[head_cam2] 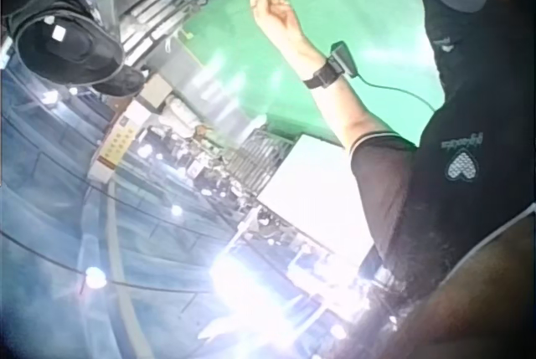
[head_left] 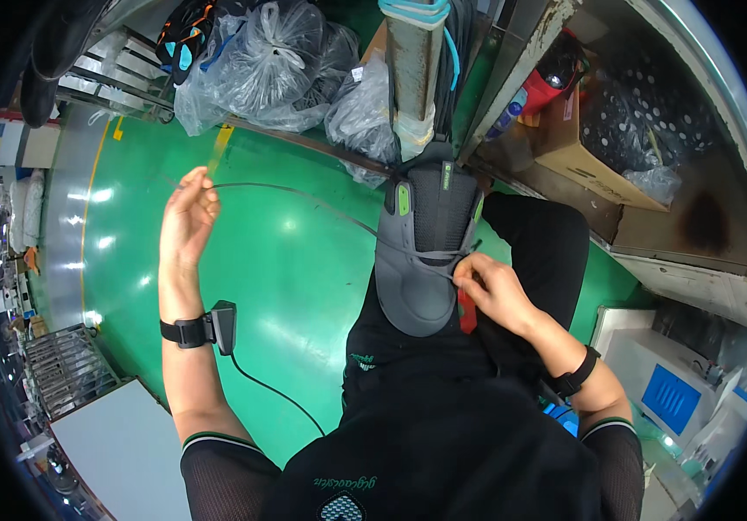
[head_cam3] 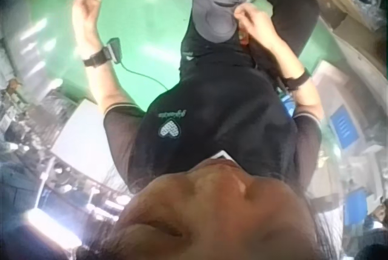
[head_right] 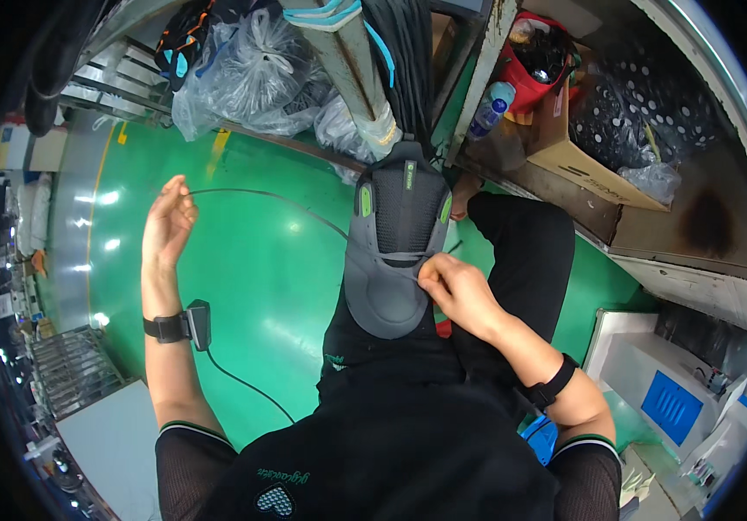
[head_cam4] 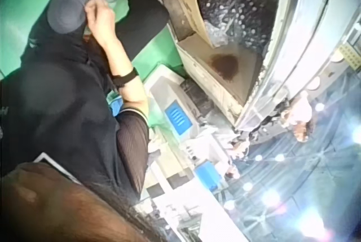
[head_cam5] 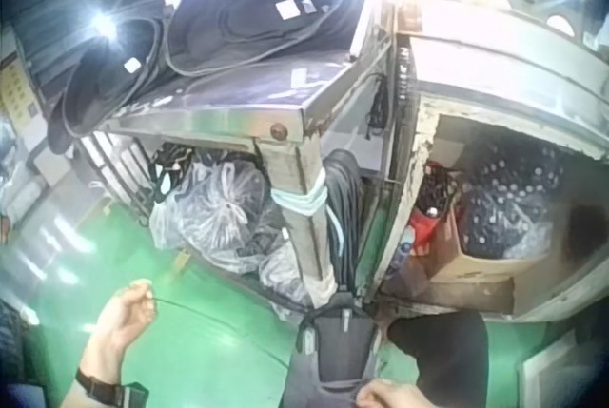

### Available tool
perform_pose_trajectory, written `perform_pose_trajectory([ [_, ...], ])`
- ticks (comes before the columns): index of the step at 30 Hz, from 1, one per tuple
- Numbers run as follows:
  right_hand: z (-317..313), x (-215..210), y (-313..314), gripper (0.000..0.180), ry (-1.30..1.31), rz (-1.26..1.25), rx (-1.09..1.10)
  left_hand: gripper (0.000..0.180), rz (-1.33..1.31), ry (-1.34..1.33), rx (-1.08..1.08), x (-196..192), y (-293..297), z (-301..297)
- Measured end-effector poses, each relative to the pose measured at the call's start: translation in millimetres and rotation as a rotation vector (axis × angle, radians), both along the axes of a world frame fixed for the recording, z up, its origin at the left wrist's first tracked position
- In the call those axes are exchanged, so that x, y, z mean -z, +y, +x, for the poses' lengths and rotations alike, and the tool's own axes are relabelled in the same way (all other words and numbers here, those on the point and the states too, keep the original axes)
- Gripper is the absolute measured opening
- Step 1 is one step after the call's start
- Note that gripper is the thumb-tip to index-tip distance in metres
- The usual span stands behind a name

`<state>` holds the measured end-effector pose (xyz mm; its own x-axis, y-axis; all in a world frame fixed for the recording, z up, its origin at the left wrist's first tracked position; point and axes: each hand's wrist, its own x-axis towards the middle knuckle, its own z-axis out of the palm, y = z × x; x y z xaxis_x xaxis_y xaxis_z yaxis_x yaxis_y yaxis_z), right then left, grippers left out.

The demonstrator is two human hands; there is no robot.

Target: Lacing and finishing a shoe on a production line.

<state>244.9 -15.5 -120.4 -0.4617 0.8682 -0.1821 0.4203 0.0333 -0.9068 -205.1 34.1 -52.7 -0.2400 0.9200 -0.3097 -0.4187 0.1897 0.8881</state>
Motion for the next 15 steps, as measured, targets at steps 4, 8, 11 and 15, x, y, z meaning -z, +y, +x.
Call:
perform_pose_trajectory([
  [4, 4, 23, 8, 0.016, 0.067, -0.426, 0.363, 0.017, -0.060, 0.037, 0.074, 8, 3, 31],
  [8, -3, 23, 6, 0.018, 0.166, -0.683, 0.392, 0.015, -0.110, 0.060, 0.083, 15, -2, 59],
  [11, 4, 30, -8, 0.016, 0.844, -1.171, 0.494, 0.014, -0.135, 0.060, 0.180, 26, -6, 76],
  [15, 5, 14, -30, 0.013, 1.225, -1.287, 0.276, 0.014, -0.200, 0.025, 0.184, 45, -16, 75],
])
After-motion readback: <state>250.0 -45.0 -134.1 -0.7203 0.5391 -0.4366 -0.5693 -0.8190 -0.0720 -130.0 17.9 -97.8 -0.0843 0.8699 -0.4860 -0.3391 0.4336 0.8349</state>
